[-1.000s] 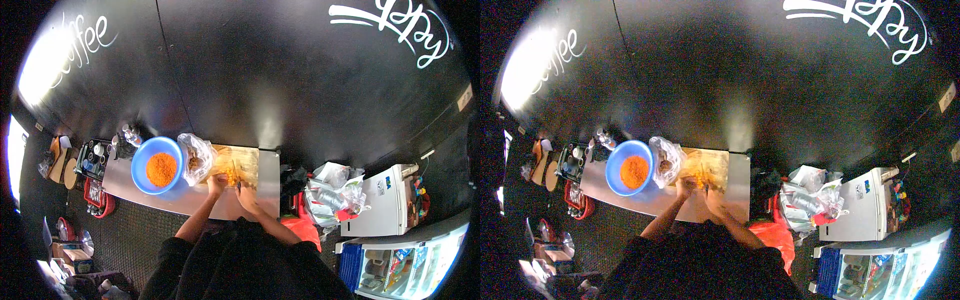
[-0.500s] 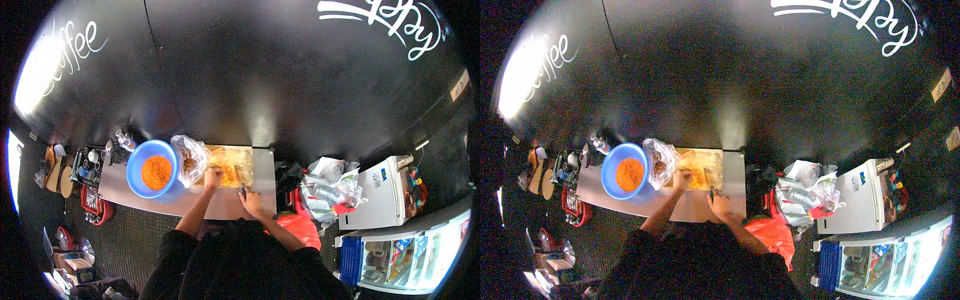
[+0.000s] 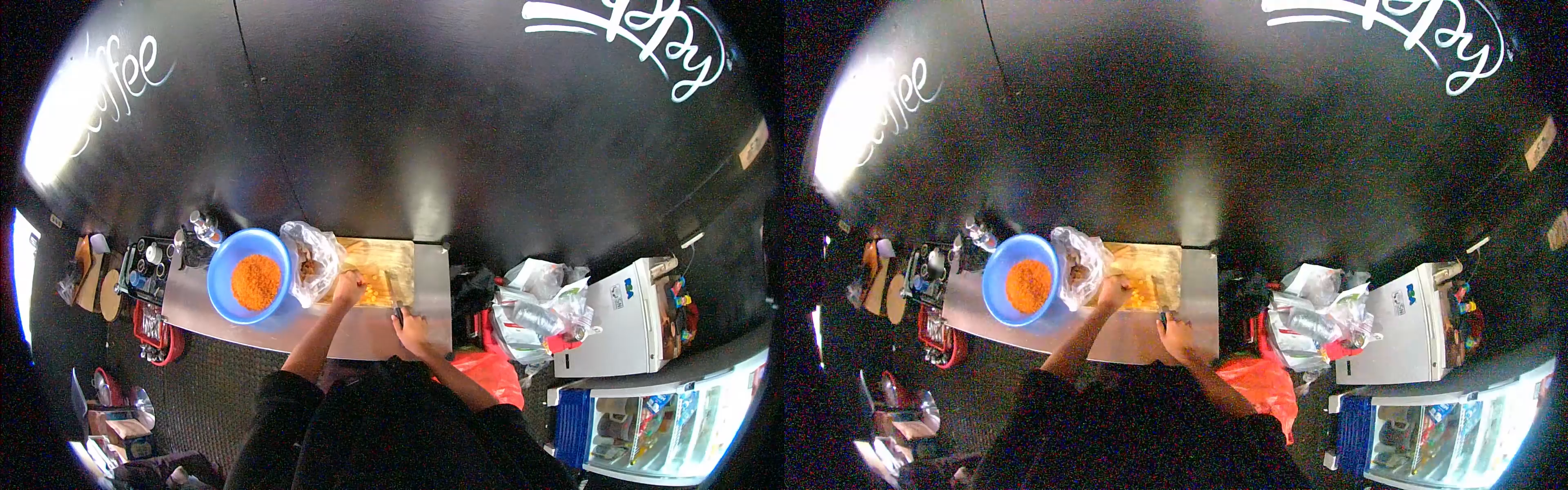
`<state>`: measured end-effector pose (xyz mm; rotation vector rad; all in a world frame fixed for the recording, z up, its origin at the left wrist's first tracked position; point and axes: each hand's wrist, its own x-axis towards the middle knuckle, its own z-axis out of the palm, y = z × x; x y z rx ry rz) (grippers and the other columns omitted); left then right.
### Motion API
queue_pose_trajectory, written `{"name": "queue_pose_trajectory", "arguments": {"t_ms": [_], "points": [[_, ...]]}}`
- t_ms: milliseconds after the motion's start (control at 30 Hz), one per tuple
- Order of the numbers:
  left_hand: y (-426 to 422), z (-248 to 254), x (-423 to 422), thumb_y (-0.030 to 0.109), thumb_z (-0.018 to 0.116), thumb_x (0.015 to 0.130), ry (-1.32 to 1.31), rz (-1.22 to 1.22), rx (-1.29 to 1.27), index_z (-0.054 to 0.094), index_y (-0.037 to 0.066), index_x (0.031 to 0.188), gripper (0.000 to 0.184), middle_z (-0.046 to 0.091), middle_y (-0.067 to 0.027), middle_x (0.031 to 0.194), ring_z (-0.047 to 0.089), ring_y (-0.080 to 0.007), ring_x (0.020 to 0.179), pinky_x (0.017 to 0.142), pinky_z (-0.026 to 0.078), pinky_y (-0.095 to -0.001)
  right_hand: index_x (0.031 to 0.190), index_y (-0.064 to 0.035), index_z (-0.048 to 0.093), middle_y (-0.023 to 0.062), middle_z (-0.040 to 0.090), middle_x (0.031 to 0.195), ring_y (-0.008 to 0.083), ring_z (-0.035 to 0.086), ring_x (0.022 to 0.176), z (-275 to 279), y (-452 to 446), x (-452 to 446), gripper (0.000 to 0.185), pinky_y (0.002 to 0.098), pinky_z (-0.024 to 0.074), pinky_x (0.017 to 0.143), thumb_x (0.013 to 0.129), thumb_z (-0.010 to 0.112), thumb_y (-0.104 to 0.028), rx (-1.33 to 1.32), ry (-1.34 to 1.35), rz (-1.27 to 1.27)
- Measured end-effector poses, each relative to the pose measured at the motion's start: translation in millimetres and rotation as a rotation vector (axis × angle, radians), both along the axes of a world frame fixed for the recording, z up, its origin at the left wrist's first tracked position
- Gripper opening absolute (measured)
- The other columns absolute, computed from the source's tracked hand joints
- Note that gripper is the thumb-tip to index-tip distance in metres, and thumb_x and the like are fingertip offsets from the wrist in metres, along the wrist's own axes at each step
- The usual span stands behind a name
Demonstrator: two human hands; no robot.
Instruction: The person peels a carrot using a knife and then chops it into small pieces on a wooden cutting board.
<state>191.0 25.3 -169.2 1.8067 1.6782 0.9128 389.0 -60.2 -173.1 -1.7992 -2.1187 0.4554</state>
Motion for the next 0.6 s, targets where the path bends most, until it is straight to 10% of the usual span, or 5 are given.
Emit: {"name": "queue_pose_trajectory", "arguments": {"t_ms": [600], "points": [[4.2, -51.2, -4.2, 0.004, 0.061, 0.061, -0.195, 0.182, 0.103, 0.051, 0.002, 0.060, 0.011, 0.056, -0.0142, 0.067, 0.056, -0.0286, 0.059, 0.053, 0.044, -0.0373, 0.096, -0.0048, 0.049, 0.0177, 0.057, 0.063, 0.0367, 0.056, 0.057, 10.8, 0.7, 0.1, 0.035, 0.0474, 0.0433, 0.061, 0.081, 0.045, -0.036, -0.022, -0.009, 0.004]]}}
